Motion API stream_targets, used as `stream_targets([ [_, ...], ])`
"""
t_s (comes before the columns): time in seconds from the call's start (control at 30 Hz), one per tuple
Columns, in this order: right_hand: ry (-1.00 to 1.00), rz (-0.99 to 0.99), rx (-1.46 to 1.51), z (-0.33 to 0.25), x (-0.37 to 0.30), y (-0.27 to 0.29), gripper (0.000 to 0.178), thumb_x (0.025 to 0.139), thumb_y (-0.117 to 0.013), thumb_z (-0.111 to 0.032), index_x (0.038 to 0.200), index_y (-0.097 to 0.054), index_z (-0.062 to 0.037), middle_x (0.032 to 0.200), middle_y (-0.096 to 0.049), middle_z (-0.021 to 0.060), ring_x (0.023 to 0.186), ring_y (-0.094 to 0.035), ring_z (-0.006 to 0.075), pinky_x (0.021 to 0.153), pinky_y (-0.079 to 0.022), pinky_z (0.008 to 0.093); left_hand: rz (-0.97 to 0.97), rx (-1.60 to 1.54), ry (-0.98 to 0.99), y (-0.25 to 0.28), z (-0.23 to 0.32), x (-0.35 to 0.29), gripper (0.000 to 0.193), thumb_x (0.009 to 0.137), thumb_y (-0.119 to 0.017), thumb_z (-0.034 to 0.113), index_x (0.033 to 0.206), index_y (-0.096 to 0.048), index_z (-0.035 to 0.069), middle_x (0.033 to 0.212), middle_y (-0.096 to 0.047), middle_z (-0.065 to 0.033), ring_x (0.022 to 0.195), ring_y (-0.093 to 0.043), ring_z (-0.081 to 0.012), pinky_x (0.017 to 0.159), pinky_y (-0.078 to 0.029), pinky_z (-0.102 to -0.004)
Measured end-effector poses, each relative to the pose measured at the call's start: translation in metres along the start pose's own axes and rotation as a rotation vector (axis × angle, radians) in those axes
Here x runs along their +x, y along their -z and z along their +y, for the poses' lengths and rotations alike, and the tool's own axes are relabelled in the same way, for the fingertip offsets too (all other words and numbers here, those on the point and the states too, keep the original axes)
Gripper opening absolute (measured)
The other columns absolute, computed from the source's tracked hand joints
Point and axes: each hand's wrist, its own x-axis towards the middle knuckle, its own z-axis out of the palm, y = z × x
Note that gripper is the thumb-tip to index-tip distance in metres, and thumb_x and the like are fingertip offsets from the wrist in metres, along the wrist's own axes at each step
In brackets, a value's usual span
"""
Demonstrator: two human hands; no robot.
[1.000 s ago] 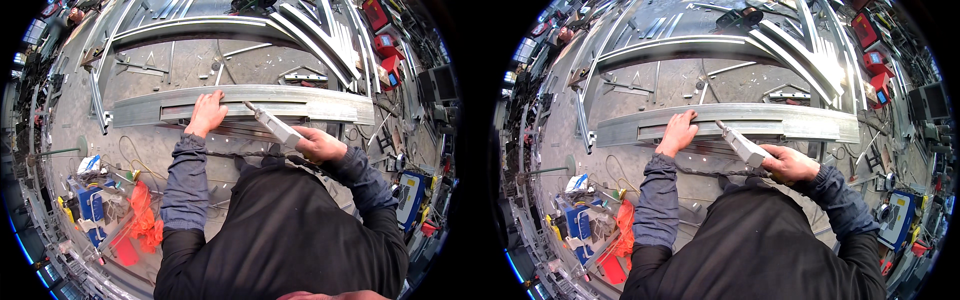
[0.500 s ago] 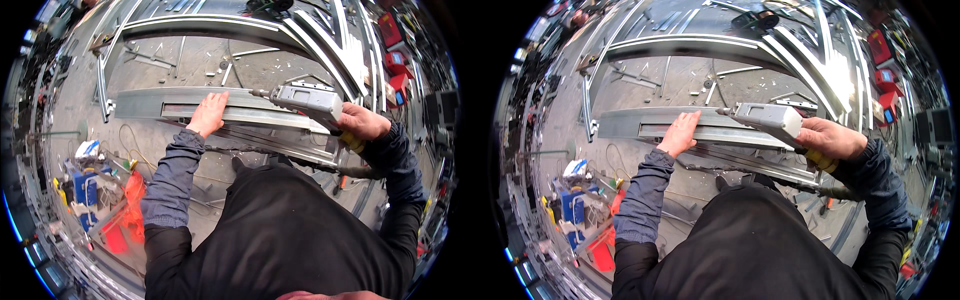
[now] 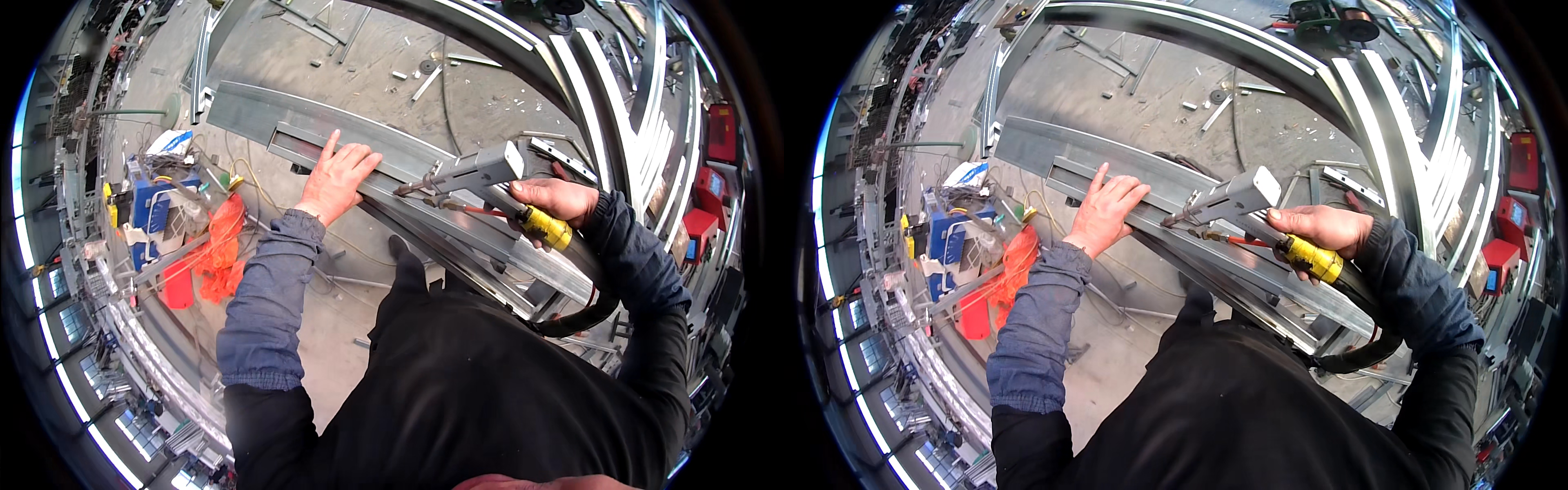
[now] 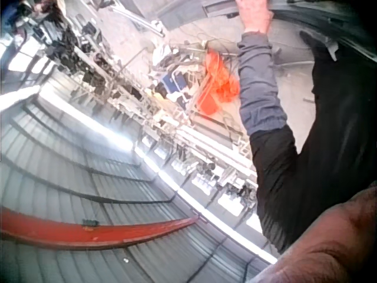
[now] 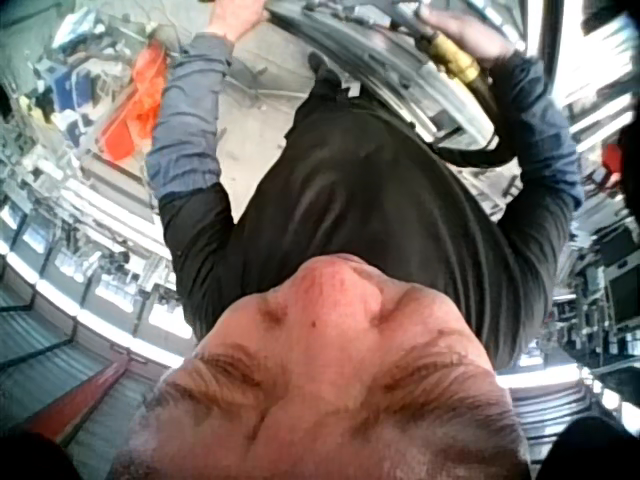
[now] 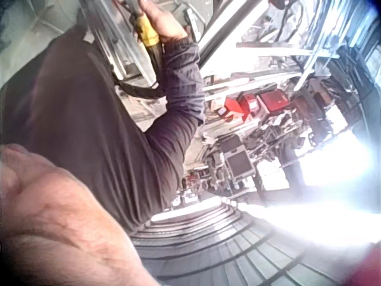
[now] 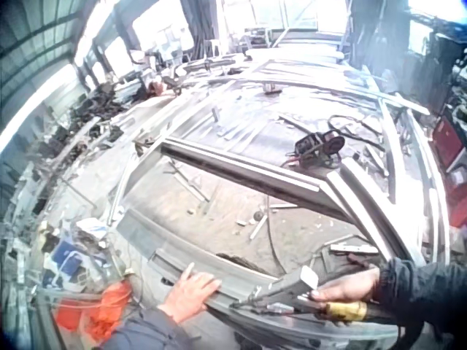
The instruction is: The person aligns metal frame components on a workbench and uses a handheld welding torch to tack and weld the joints. They repeatedly reposition the pieces, apply welds along seams, and inspect the alignment throughout the process.
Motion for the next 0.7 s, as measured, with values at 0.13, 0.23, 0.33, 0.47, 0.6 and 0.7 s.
stream_targets([
  [0.13,-0.043,-0.069,0.056,0.001,0.014,0.019,0.067,0.110,-0.055,-0.069,0.122,-0.067,-0.0038,0.093,-0.072,0.0118,0.066,-0.076,0.0245,0.059,-0.066,0.0378,-0.054,0.004,0.023,0.005,0.004,0.003,0.092,0.060,-0.098,0.013,0.145,-0.062,0.019,0.137,-0.063,-0.0002,0.136,-0.061,-0.0206,0.137,-0.026,-0.0561],
  [0.23,-0.020,-0.085,0.062,0.002,0.021,0.026,0.066,0.110,-0.054,-0.068,0.124,-0.066,-0.0047,0.096,-0.072,0.0120,0.066,-0.076,0.0244,0.059,-0.066,0.0376,-0.061,0.001,0.029,0.004,0.003,0.003,0.095,0.059,-0.098,0.013,0.146,-0.062,0.020,0.138,-0.062,0.0006,0.138,-0.060,-0.0194,0.138,-0.024,-0.0562],
  [0.33,-0.031,-0.074,0.052,0.000,0.020,0.026,0.070,0.108,-0.057,-0.071,0.124,-0.066,-0.0035,0.095,-0.069,0.0100,0.068,-0.075,0.0208,0.058,-0.066,0.0369,-0.067,0.001,0.035,0.005,0.005,0.005,0.093,0.060,-0.097,0.014,0.146,-0.062,0.020,0.139,-0.063,0.0010,0.139,-0.060,-0.0192,0.138,-0.024,-0.0564],
  [0.47,-0.072,-0.094,0.061,-0.005,0.019,0.025,0.066,0.109,-0.057,-0.070,0.132,-0.061,-0.0081,0.096,-0.068,0.0100,0.069,-0.075,0.0209,0.060,-0.066,0.0374,-0.060,0.008,0.032,0.005,0.005,0.006,0.086,0.064,-0.095,0.014,0.144,-0.063,0.020,0.139,-0.065,0.0009,0.138,-0.062,-0.0197,0.138,-0.025,-0.0568],
  [0.6,-0.080,-0.102,0.056,-0.006,0.020,0.024,0.064,0.109,-0.056,-0.070,0.139,-0.056,-0.0132,0.096,-0.067,0.0095,0.069,-0.075,0.0211,0.060,-0.066,0.0383,-0.026,0.033,0.013,0.002,0.001,0.007,0.084,0.065,-0.093,0.015,0.143,-0.064,0.020,0.137,-0.066,0.0008,0.137,-0.063,-0.0197,0.138,-0.025,-0.0570],
  [0.7,-0.085,-0.109,0.053,-0.007,0.021,0.024,0.063,0.110,-0.056,-0.070,0.140,-0.054,-0.0147,0.096,-0.067,0.0092,0.069,-0.075,0.0212,0.060,-0.066,0.0386,-0.061,0.026,0.020,0.007,0.003,0.007,0.084,0.065,-0.093,0.015,0.143,-0.064,0.020,0.137,-0.067,0.0006,0.136,-0.063,-0.0197,0.138,-0.025,-0.0571],
])
